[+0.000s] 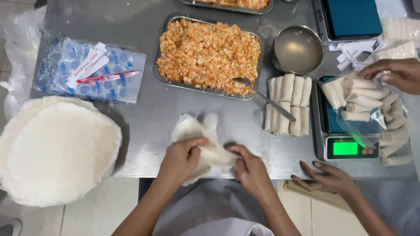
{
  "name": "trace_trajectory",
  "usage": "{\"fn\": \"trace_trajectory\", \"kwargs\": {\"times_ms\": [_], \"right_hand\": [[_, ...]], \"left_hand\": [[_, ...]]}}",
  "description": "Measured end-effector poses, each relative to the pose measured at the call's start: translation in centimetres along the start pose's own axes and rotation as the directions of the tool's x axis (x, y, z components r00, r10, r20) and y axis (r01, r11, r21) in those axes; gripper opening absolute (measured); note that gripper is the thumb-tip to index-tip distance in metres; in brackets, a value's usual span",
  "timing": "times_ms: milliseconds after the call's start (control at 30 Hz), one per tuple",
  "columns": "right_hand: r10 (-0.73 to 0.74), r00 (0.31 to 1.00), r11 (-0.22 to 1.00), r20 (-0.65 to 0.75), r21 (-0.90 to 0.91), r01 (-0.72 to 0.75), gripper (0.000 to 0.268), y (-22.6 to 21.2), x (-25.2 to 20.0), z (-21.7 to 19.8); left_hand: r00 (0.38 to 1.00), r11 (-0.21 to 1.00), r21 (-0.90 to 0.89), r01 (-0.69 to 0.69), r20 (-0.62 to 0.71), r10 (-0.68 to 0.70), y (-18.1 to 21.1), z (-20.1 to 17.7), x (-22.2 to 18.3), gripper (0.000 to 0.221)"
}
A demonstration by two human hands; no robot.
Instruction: Rolling lumpia by placing filling on wrappers and folding them into cylinders on a production table.
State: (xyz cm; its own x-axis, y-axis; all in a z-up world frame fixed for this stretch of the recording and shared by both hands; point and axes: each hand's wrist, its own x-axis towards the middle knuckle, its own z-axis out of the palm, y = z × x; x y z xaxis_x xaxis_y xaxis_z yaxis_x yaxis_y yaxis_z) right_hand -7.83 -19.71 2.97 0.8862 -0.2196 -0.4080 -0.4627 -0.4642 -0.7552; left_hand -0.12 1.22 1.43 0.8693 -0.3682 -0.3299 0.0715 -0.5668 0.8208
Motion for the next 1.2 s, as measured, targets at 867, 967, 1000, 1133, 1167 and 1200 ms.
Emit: {"fn": "trace_trajectory", "kwargs": {"times_ms": [867,967,1000,1133,1167,1200], "right_hand": [[-0.205,0.964,0.965,-0.168,-0.201,0.17,0.024,1.3,3.2,2.3],[-0.209,0.941,0.958,-0.267,-0.248,0.143,0.029,1.1,3.9,3.7],[-0.215,0.938,0.957,-0.271,-0.248,0.148,0.029,0.7,3.9,3.4],[-0.132,0.938,0.976,-0.32,-0.207,0.066,0.028,1.3,3.2,2.5],[-0.114,0.933,0.976,-0.342,-0.212,0.041,0.028,1.5,3.5,2.4],[-0.119,0.932,0.976,-0.343,-0.212,0.047,0.028,2.2,4.0,2.5]], "left_hand": [[0.996,0.975,0.203,-0.086,0.002,0.087,0.8,2.4,0.7,0.048],[0.99,0.99,0.139,-0.002,-0.137,0.022,1.3,4.2,0.5,0.047],[0.99,0.99,0.141,-0.008,-0.141,0.028,0.2,3.7,0.7,0.047],[0.941,0.979,0.174,0.111,-0.336,-0.047,-1.3,-0.9,-1.7,0.049],[0.908,0.985,0.016,0.174,-0.391,-0.154,-0.7,-3.1,-2.4,0.054],[0.906,0.985,0.017,0.171,-0.395,-0.15,-3.0,-4.3,-2.8,0.054]]}}
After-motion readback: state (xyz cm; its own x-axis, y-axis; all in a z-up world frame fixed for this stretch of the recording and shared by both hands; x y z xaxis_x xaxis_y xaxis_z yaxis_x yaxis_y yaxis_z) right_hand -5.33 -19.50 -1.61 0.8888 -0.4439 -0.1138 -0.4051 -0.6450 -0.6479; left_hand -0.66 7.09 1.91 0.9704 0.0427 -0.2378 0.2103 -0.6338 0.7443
